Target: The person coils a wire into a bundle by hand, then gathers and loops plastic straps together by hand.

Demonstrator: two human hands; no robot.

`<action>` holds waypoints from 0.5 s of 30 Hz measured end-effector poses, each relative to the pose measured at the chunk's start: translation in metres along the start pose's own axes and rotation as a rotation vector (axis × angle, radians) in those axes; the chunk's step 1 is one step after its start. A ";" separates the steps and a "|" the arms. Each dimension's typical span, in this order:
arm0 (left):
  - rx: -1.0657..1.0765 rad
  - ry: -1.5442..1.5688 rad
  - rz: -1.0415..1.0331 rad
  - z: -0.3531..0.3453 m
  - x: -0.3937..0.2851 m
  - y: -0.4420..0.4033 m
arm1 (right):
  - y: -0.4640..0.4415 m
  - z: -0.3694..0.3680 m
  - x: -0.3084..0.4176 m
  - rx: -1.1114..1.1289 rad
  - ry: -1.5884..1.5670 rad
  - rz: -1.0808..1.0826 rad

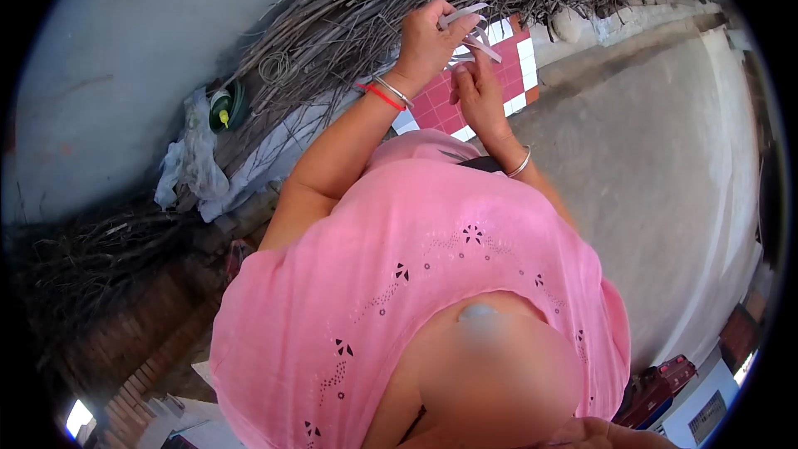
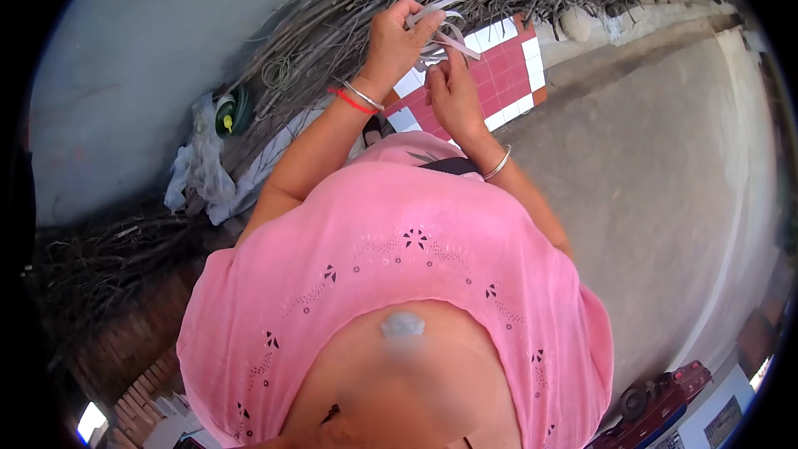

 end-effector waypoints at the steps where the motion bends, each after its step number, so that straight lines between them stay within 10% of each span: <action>1: 0.016 -0.006 0.023 0.000 -0.002 0.003 | -0.003 0.004 0.001 -0.036 -0.038 0.044; 7: 0.406 0.531 0.510 -0.029 0.014 0.022 | -0.016 0.022 0.002 -0.115 -0.417 0.013; 15: 0.709 0.643 0.573 -0.036 0.005 0.037 | -0.019 0.034 -0.029 0.173 -0.479 -0.162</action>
Point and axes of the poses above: each hand's wrist, its own y-axis away from the middle knuckle, its own z-axis out of the back of the hand, x = y × z, the point moved 6 cm from there along -y, towards the middle knuckle, and after that the axes turned 3 degrees about -y, right-handed, at the moved point
